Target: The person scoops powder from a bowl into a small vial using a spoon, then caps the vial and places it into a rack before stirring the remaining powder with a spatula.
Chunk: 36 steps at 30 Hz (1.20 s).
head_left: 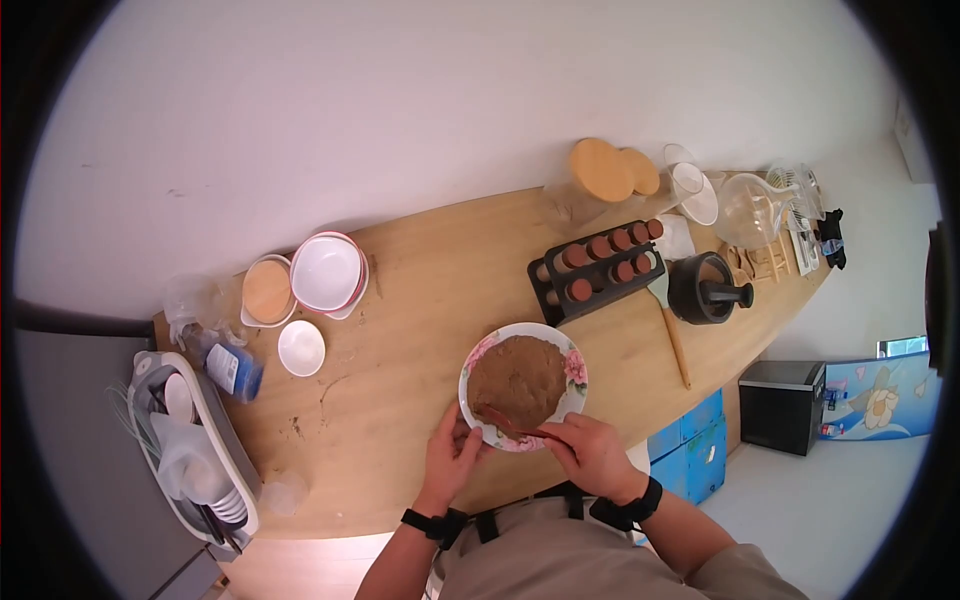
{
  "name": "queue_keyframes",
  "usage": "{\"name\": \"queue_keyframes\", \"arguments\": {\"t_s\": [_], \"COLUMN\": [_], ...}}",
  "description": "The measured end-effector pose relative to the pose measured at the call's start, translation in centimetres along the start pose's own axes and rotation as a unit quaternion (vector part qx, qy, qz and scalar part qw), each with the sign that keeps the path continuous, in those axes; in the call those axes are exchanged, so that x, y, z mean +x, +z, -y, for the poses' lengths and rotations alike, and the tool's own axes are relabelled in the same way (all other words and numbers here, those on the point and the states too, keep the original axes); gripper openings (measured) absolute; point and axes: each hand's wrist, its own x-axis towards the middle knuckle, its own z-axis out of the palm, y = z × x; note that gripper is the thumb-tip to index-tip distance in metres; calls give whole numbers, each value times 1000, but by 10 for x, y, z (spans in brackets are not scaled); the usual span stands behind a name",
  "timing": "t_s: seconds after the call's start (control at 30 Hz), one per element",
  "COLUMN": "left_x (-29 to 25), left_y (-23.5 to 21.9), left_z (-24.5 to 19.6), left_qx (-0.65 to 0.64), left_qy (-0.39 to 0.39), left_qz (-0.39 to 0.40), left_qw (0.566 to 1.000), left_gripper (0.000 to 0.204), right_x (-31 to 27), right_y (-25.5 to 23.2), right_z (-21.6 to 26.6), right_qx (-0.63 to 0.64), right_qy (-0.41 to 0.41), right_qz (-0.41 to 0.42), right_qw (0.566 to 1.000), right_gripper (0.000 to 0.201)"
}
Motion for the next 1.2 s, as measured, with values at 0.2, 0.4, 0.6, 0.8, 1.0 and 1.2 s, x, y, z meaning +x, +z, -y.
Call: {"name": "queue_keyframes", "arguments": {"t_s": [0.2,0.4,0.6,0.8,1.0,1.2], "left_x": [0,0,-1,0,0,2], "left_y": [-2,0,-1,-2,-3,-3], "left_z": [8,-2,-2,-2,-2,8], "left_qx": [5,4,-8,-4,-27,-15], "left_qy": [-21,-35,-38,-37,-40,-32], "left_qz": [19,16,17,23,21,17], "left_qw": [1000,999,999,999,999,999], "left_gripper": [64,60,61,62,61,62], "right_x": [4,2,1,15,9,20], "right_y": [5,4,-12,2,-16,-18], "right_z": [0,-1,5,20,7,32], "right_qx": [-20,-11,14,-15,-46,-1], "right_qy": [-2,21,39,-12,31,20], "right_qz": [-22,-37,-18,-2,-27,-27], "right_qw": [1000,999,999,1000,998,999], "right_gripper": [21,21,20,19,18,14]}}
